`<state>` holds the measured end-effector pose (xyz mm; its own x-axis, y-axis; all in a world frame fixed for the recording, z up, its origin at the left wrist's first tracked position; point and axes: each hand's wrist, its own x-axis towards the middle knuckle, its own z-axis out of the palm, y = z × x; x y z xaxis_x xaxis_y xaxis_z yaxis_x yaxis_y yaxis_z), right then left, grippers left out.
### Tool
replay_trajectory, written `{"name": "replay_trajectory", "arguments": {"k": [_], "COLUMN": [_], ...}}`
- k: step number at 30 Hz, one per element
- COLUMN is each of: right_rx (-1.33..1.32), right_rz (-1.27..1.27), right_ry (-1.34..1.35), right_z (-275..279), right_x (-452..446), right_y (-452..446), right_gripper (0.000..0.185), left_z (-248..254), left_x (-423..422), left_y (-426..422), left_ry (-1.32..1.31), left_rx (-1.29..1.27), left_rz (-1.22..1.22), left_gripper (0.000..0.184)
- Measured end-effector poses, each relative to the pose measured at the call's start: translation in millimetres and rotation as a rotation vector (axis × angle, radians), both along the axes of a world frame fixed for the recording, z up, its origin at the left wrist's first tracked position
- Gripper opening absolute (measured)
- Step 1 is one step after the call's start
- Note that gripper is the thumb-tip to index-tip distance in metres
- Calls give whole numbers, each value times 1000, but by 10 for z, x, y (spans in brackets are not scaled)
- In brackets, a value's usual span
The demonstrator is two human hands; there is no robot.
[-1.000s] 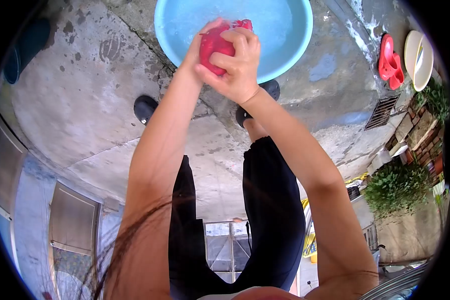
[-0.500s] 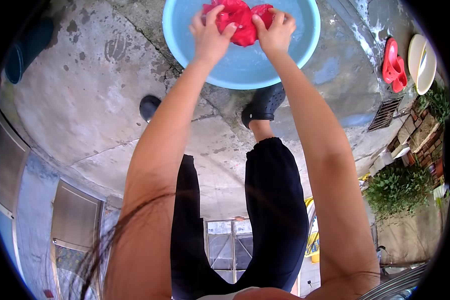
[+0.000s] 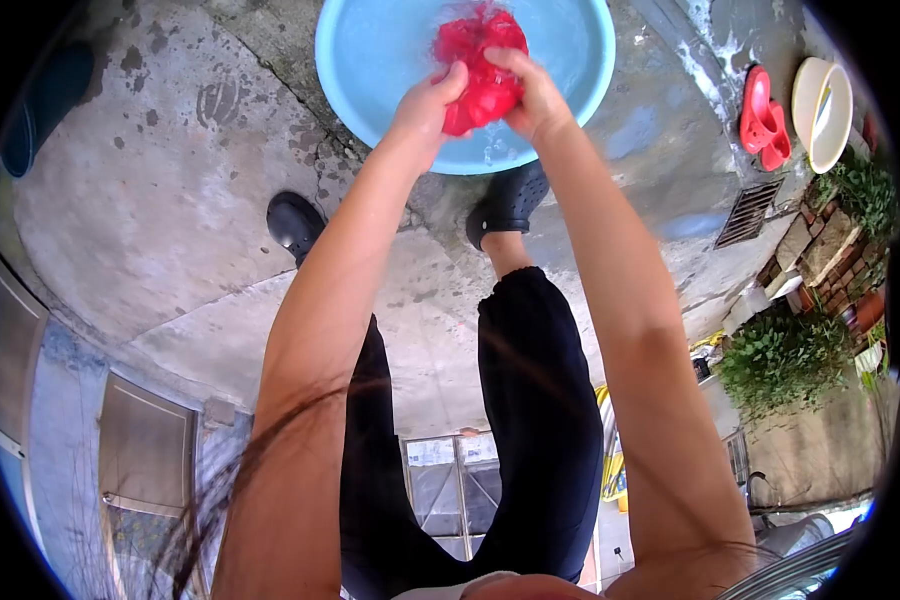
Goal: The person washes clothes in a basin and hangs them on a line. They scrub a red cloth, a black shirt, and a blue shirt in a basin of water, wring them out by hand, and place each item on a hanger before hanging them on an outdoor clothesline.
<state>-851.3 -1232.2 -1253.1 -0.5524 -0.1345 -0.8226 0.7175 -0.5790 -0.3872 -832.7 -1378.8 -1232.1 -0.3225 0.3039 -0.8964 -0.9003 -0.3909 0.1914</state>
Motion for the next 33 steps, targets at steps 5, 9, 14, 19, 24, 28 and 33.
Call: {"name": "replay_trajectory", "arguments": {"k": [5,9,14,19,24,28,33], "right_rx": [358,711,677,521,618,101,-174], "right_rz": [48,400,409,-133,-64,48,-141], "right_ry": [301,1058,1166,241,346,212,221], "right_z": [844,1516,2097,2541,2566,3044,2949], "right_x": [113,243,94,-240,-239,-341,-201], "right_y": [-328,-468,-621,-722,-575,-347,-44], "right_gripper": [29,33,34,27,28,53,82], "left_z": [477,906,961,2018,2422,3103,3415], "left_x": [7,-221,25,-260,-269,-400,-371], "left_y": [-168,-416,-691,-458,-355,-100,-149], "left_ry": [96,-5,156,336,299,292,156], "left_rx": [115,369,254,-82,199,-176,-141], "left_rz": [395,435,246,210,204,-299,-37], "left_gripper": [61,69,34,40,54,56,33]}}
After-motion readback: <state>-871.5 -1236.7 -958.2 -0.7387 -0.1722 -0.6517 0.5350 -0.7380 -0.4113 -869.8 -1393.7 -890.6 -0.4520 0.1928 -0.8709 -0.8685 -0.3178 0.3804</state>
